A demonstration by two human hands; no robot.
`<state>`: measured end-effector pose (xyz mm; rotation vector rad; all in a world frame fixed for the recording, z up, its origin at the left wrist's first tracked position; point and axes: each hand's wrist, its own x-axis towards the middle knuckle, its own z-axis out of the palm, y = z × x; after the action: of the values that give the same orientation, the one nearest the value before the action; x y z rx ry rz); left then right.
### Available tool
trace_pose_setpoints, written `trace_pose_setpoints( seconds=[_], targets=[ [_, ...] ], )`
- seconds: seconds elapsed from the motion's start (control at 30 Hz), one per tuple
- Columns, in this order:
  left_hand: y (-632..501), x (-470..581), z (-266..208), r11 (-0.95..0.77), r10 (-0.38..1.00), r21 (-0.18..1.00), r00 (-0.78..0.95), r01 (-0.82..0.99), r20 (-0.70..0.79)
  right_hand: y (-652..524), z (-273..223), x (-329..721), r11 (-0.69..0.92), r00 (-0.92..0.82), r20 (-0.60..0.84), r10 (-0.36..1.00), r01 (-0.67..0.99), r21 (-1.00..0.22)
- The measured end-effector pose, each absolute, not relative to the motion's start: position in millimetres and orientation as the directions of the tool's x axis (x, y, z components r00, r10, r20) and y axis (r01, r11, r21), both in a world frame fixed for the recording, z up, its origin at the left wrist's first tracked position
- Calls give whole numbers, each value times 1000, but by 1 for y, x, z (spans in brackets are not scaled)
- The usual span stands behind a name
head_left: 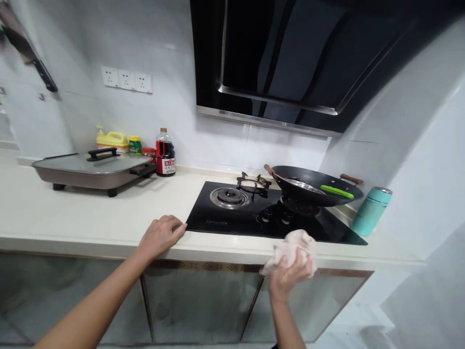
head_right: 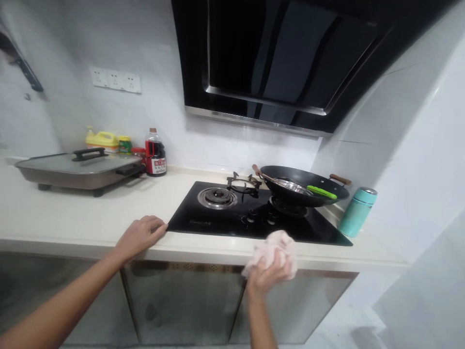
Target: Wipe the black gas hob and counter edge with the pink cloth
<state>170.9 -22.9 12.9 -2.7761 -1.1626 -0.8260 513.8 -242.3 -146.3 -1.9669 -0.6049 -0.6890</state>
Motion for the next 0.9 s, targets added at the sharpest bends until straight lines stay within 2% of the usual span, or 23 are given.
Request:
trace_pose_setpoints(
  seconds=[0.07, 0.1, 0.23, 0.33, 0.43, 0.53, 0.63, 0.77, 0.9],
  targets=[
    [-23, 171, 12, -727, 655, 193, 579, 660, 486, -219, -158, 462, -370, 617, 634, 466, 787, -494],
    [-22, 170, 11, -728, 655, 200, 578, 656, 487, -208, -162, 437, -275, 521, 647, 556, 851, -448],
    [-21, 168, 10, -723, 663, 203, 581, 660, 473, -174, -156, 356, 98, 105, 775, 623, 973, -210],
    [-20, 165, 9, -735, 653, 195, 600, 650, 462, -159, -136, 324, 284, -195, 691, 696, 959, -15],
    [-17, 162, 7, -744, 643, 192, 608, 640, 465, -153, -122, 324, 348, -325, 627, 708, 933, 90],
    [-15, 161, 6, -740, 646, 197, 600, 643, 472, -161, -120, 352, 368, -399, 659, 638, 909, 195],
    [-13, 161, 6, -743, 646, 209, 601, 636, 470, -184, -122, 396, 317, -382, 699, 605, 921, 228],
    [-13, 162, 6, -738, 652, 215, 594, 640, 471, -232, -114, 461, 207, -266, 743, 615, 963, 173],
    [-15, 163, 6, -741, 644, 194, 599, 643, 476, -283, -97, 531, 97, -88, 756, 649, 995, 33]
  ],
)
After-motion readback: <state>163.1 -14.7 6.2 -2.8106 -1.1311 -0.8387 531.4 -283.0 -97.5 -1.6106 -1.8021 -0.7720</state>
